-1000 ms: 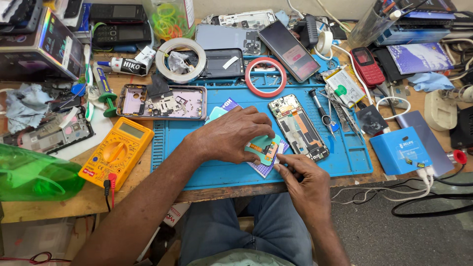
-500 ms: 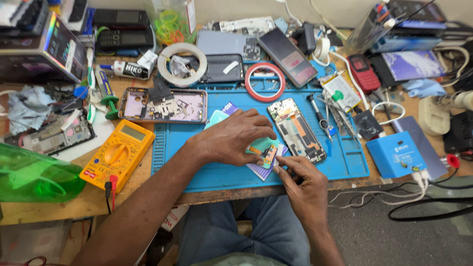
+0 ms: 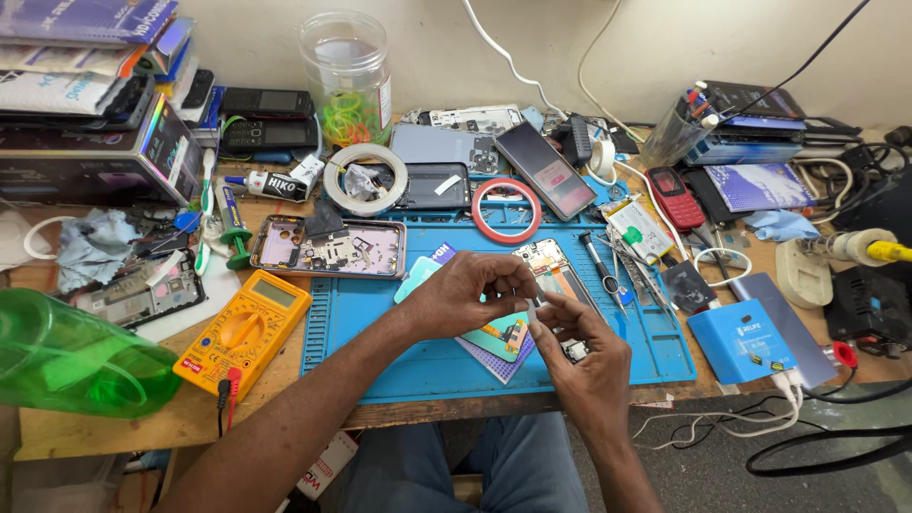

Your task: The person disassembles a smartphone, removes the back cover and battery, and handles internal components including the motherboard and ribbon cables. They use adhesive tape to secure a ribbon cable to the battery and manipulate small parts with tweezers.

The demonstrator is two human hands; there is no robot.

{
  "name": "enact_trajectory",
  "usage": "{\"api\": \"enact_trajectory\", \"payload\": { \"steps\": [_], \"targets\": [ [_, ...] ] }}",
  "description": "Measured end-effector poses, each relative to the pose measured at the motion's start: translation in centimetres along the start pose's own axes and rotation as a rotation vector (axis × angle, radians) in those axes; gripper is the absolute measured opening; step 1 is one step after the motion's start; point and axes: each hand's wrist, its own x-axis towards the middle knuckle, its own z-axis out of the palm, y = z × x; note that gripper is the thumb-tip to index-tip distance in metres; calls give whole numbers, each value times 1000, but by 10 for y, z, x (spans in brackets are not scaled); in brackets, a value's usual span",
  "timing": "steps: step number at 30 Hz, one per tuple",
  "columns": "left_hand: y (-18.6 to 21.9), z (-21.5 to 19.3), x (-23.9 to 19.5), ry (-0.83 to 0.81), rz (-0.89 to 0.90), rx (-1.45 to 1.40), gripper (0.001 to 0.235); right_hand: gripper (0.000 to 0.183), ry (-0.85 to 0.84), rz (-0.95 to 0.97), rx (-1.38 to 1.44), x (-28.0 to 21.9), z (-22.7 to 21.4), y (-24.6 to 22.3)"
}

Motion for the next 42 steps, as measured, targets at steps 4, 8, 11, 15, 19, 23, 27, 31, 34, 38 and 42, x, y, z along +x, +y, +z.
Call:
{"api": "enact_trajectory", "payload": {
  "steps": [4,8,11,15,19,23,27,31,34,38,42],
  "targets": [
    [-3,2,1,-24,-17,-156,15,23,-36,129,183,8,5,13],
    [-7,-3,2,-87,-76,-415,21,20,-75,268,629,19,5,31],
    [-11,-3,1,-102,-100,-490,22,19,-96,300,752,18,4,41],
    [-14,0,2,-90,-145,-492,22,19,-126,295,804,17,4,42],
    [-5,-3,3,14,-100,-362,23,16,-15,240,654,24,-11,37],
    [12,-20,-1,-57,-49,312,50,20,138,108,118,21,-47,30],
    [25,-32,-11,-300,-120,626,90,25,139,-81,-333,-2,-51,25],
    [27,-33,-11,-365,-150,714,89,68,-13,-208,-665,-6,-41,30],
    [20,-38,-13,-354,-75,664,91,78,-89,-119,-717,1,-38,37],
    [13,-47,-11,-407,-56,677,98,79,-70,-129,-773,17,-54,47],
    [12,-44,-8,-404,-70,778,96,78,-13,-199,-782,10,-62,54]
  ]
}}
